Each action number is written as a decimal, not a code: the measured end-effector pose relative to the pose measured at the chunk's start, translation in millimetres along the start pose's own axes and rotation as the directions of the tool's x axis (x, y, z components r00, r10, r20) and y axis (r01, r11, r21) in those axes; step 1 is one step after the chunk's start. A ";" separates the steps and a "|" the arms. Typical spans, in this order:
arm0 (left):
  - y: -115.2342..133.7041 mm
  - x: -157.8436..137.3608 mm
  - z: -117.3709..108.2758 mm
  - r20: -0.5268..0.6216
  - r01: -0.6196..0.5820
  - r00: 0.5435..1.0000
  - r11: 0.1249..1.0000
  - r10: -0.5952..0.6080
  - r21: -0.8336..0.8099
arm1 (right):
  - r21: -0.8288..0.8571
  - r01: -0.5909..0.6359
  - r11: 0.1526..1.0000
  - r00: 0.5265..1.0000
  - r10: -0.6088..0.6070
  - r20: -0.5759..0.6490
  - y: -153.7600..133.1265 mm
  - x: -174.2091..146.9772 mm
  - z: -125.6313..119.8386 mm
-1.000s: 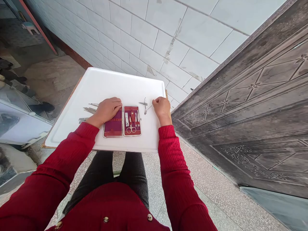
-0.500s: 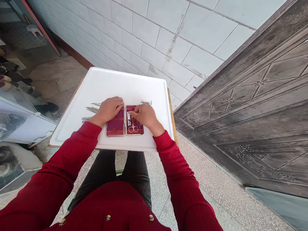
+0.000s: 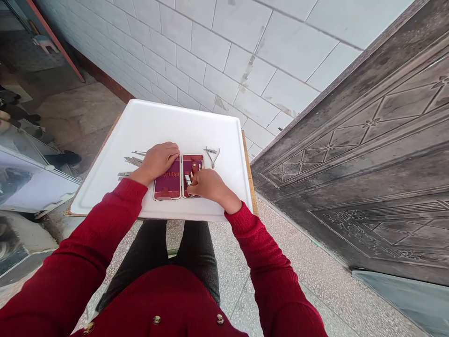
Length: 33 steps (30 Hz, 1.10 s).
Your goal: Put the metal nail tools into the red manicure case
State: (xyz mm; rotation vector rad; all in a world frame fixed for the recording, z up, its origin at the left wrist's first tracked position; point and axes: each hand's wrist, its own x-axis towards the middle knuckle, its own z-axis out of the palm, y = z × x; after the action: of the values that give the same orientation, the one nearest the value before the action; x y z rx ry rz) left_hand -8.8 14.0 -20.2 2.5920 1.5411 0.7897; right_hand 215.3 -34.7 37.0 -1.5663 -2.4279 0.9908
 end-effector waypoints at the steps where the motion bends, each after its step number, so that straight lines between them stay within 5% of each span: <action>1: -0.1 0.0 -0.3 0.002 -0.002 1.000 1.000 0.002 -0.003 | 0.083 -0.007 0.997 1.000 0.005 0.024 3.9 -6.0 -3.2; 5: -1.3 0.2 -0.7 0.006 -0.009 1.000 1.000 0.009 -0.011 | 0.219 -0.074 0.973 0.993 0.091 -0.069 25.6 -21.8 -23.1; 9: -0.8 -0.4 -0.3 0.004 -0.003 1.000 1.000 0.003 -0.003 | -0.021 -0.216 0.976 0.919 0.196 -0.341 51.9 -17.2 -40.6; 13: 1.6 -1.2 -0.4 0.015 -0.013 1.000 1.000 0.013 0.006 | -0.197 -0.350 0.916 0.883 0.252 -0.395 74.2 -0.1 -42.2; 21: 0.7 -0.8 -0.4 0.020 -0.005 1.000 1.000 0.005 0.010 | -0.112 -0.302 0.947 0.823 0.199 -0.532 76.0 11.8 -35.3; 23: -0.7 -0.3 -0.1 0.014 -0.006 1.000 1.000 0.006 0.011 | -0.077 -0.226 0.971 0.835 0.152 -0.528 67.1 12.3 -34.2; 27: -2.1 0.4 -0.4 0.009 -0.004 1.000 1.000 0.004 0.012 | -0.005 -0.085 0.996 0.932 0.078 -0.354 49.9 16.9 -31.3; 33: -0.7 -0.3 -2.3 0.003 0.002 1.000 1.000 -0.002 0.007 | -0.032 -0.127 0.991 0.952 0.113 -0.285 37.6 24.9 -24.4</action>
State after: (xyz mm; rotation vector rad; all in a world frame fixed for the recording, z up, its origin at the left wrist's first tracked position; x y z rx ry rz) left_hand -10.5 13.5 -18.5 2.5953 1.5480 0.7807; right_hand 242.8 7.6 28.7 -1.7532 -2.2015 0.6706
